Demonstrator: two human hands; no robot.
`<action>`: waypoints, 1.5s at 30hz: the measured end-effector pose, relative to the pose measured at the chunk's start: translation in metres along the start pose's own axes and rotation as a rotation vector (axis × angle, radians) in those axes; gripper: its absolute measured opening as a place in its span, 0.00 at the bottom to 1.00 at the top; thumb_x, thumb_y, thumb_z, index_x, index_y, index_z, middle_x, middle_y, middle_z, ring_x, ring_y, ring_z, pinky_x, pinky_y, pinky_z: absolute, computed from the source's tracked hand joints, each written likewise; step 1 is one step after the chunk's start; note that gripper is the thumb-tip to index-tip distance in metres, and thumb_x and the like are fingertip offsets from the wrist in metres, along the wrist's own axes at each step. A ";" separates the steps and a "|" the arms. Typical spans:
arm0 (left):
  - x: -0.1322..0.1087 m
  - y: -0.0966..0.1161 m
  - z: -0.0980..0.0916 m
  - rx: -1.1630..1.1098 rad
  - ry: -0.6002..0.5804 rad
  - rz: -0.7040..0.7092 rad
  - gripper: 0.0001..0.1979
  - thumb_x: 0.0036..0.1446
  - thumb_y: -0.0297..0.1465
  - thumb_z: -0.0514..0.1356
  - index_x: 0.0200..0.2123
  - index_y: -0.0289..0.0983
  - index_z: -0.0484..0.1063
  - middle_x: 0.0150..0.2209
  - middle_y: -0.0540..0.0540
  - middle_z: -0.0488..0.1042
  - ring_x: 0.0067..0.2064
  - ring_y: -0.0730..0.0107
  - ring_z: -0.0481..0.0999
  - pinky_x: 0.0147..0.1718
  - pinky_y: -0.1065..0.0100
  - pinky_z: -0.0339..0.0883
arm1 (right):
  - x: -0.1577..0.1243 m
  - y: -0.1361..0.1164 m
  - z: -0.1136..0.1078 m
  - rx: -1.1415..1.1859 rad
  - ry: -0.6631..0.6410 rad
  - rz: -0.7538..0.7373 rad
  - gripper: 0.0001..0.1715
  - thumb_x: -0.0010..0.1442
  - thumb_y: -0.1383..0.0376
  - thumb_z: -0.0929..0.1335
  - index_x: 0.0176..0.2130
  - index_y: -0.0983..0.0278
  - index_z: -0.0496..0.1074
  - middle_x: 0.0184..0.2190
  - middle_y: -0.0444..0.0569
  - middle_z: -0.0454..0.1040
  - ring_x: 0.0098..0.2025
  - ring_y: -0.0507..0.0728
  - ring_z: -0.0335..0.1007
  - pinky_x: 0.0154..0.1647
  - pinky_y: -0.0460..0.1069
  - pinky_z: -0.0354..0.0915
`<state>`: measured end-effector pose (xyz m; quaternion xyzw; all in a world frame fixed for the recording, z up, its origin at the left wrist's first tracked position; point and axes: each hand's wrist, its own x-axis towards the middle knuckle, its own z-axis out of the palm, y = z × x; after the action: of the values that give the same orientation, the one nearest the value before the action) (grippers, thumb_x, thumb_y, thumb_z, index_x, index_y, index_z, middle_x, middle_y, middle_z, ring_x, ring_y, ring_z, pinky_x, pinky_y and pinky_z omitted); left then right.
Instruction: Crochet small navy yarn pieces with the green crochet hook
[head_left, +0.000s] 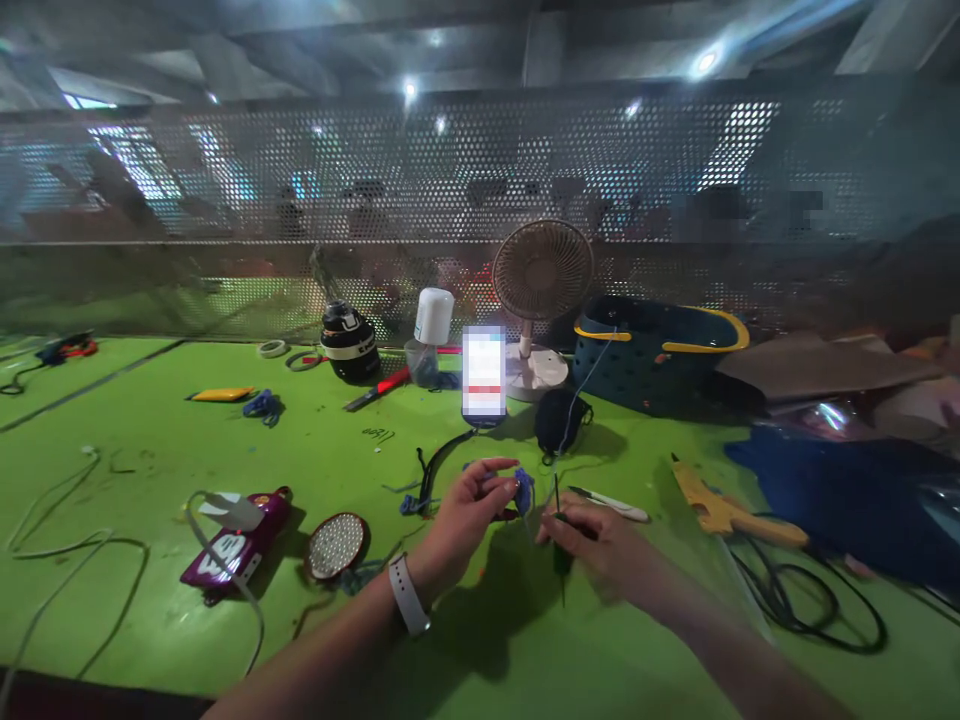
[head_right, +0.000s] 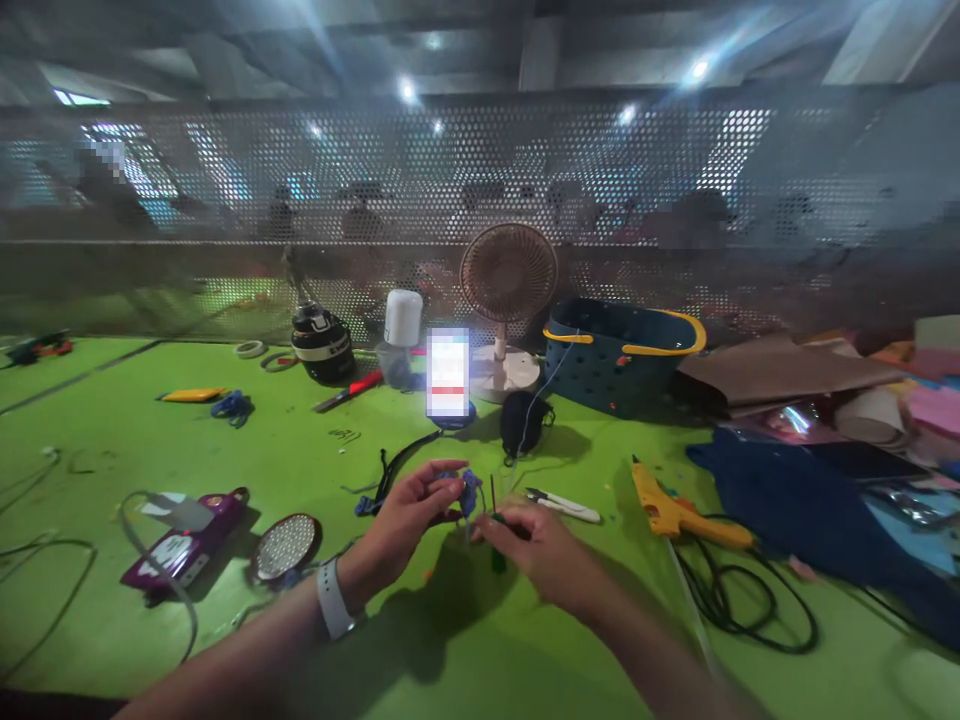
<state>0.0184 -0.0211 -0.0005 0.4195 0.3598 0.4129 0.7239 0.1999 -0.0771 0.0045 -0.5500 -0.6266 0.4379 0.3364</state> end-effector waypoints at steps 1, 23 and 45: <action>0.001 -0.002 -0.001 0.002 0.000 0.000 0.20 0.45 0.36 0.72 0.42 0.36 0.76 0.32 0.47 0.80 0.33 0.71 0.75 0.34 0.69 0.66 | 0.000 -0.002 0.001 0.026 -0.020 0.028 0.31 0.59 0.40 0.64 0.30 0.62 0.77 0.31 0.48 0.74 0.37 0.57 0.70 0.40 0.52 0.66; 0.001 -0.015 -0.015 -0.012 -0.031 -0.023 0.13 0.48 0.35 0.71 0.36 0.37 0.78 0.32 0.49 0.79 0.30 0.77 0.73 0.31 0.73 0.66 | -0.021 0.001 0.014 0.637 0.168 0.045 0.12 0.50 0.59 0.77 0.32 0.60 0.74 0.28 0.46 0.83 0.29 0.55 0.79 0.33 0.49 0.74; -0.002 -0.025 -0.013 0.000 0.015 0.074 0.16 0.52 0.33 0.69 0.46 0.40 0.77 0.31 0.50 0.80 0.33 0.74 0.75 0.36 0.70 0.66 | -0.026 0.006 0.020 -0.110 0.606 -0.295 0.07 0.60 0.64 0.70 0.40 0.57 0.78 0.27 0.43 0.83 0.24 0.54 0.80 0.29 0.46 0.77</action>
<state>0.0139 -0.0271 -0.0274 0.4294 0.3496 0.4424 0.7055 0.1888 -0.1062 -0.0067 -0.5760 -0.5935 0.1668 0.5368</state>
